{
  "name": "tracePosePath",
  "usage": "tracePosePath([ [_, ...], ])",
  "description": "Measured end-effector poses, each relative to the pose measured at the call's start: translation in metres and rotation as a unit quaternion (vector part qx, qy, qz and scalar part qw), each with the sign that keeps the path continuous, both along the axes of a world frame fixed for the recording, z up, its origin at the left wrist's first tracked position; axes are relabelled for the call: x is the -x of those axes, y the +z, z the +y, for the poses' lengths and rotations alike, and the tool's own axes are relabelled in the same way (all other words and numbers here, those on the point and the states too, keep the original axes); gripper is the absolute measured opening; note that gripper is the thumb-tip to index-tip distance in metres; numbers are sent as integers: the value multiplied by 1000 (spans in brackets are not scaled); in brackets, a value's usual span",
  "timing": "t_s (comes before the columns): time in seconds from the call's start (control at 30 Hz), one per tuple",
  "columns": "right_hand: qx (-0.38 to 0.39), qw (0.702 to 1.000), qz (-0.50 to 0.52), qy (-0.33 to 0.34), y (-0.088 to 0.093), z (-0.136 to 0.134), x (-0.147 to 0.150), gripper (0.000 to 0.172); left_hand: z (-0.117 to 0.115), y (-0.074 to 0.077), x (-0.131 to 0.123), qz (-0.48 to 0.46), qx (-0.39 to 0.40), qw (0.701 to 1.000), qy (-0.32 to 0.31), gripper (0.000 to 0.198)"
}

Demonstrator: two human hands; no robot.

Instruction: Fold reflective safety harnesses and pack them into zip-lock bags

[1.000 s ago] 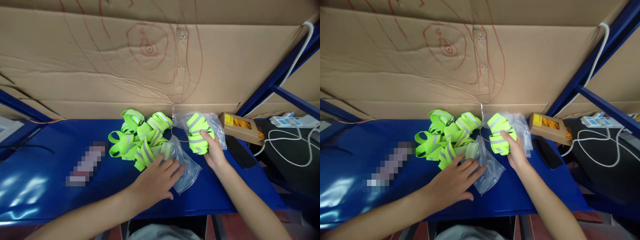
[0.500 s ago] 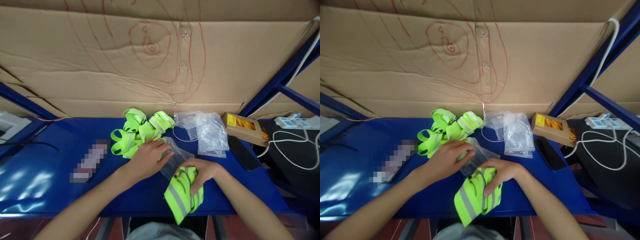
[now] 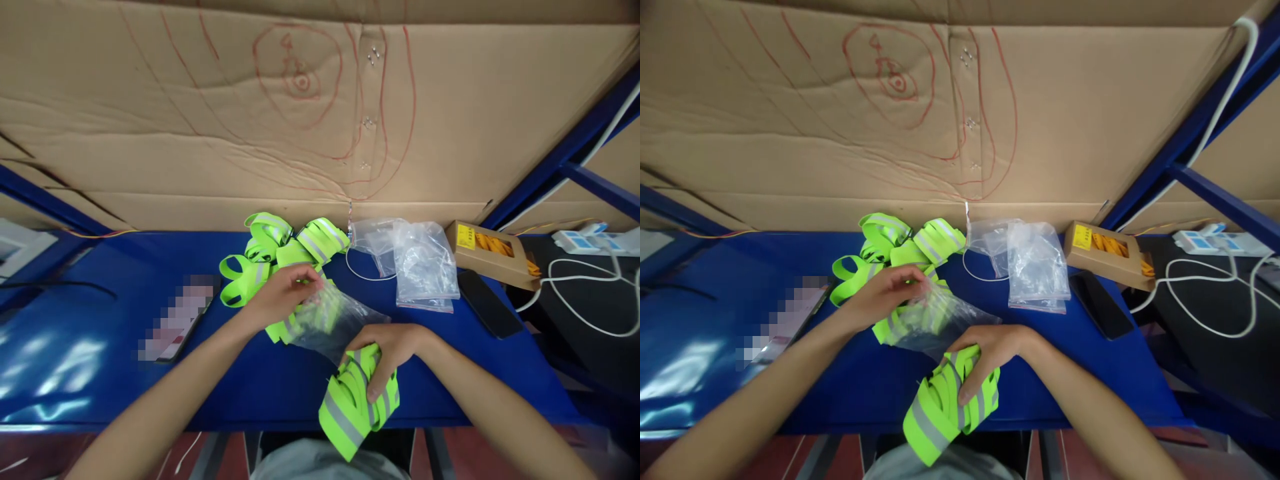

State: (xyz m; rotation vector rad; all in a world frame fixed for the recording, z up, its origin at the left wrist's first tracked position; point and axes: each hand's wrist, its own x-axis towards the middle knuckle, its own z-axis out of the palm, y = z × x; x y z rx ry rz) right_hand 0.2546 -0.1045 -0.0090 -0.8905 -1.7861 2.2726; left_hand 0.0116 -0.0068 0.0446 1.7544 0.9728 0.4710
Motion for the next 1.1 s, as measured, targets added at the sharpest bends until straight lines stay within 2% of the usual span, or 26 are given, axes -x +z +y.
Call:
tracePosePath([
  [0.07, -4, 999, 22, -31, 1, -1, -5, 61, -6, -3, 8, 3, -68, 997, 19, 33],
  [0.13, 10, 993, 70, -97, 5, -3, -15, 64, -9, -2, 21, 3, -124, 991, 55, 34],
  [0.2, 35, 968, 134, -212, 9, -5, -27, 66, -11, 3, 39, 20, -162, 981, 102, 40],
  [0.27, 41, 921, 174, -347, 14, -5, -34, 62, -13, 11, 55, 75, -230, 960, 140, 52],
  [0.33, 31, 870, 172, -460, 18, -3, -36, 55, -22, 18, 61, 136, -360, 906, 178, 59],
  [0.4, 19, 830, 148, -537, 21, 0, -32, 51, -36, 23, 53, 165, -501, 832, 173, 54],
  [0.43, 15, 814, 139, -563, 21, 2, -30, 51, -45, 23, 44, 167, -547, 811, 128, 50],
  [0.47, 11, 802, 134, -583, 22, 3, -27, 52, -54, 21, 31, 164, -566, 806, 52, 47],
  [0.53, -3, 781, 135, -609, 23, 5, -25, 53, -67, 12, 1, 170, -537, 815, -135, 56],
  [0.57, -15, 770, 137, -622, 23, 5, -25, 53, -70, 5, -14, 175, -525, 811, -191, 64],
  [0.63, -45, 749, 138, -647, 24, 5, -28, 54, -70, -10, -43, 218, -503, 805, -225, 96],
  [0.7, -68, 735, 130, -662, 26, 4, -32, 55, -63, -22, -62, 268, -480, 805, -223, 116],
  [0.73, -73, 733, 125, -665, 28, 3, -33, 57, -59, -24, -67, 287, -469, 806, -220, 120],
  [0.8, -73, 737, 122, -661, 30, 2, -37, 59, -53, -22, -66, 301, -455, 809, -218, 113],
  [0.9, -76, 745, 119, -652, 34, 1, -40, 55, -51, -4, -42, 270, -469, 817, -200, 102],
  [1.0, -86, 752, 93, -647, 37, -1, -40, 49, -53, 17, -8, 248, -506, 812, -151, 98],
  [1.1, -76, 771, 60, -630, 39, -2, -34, 48, -53, 28, 19, 224, -543, 803, -102, 84],
])
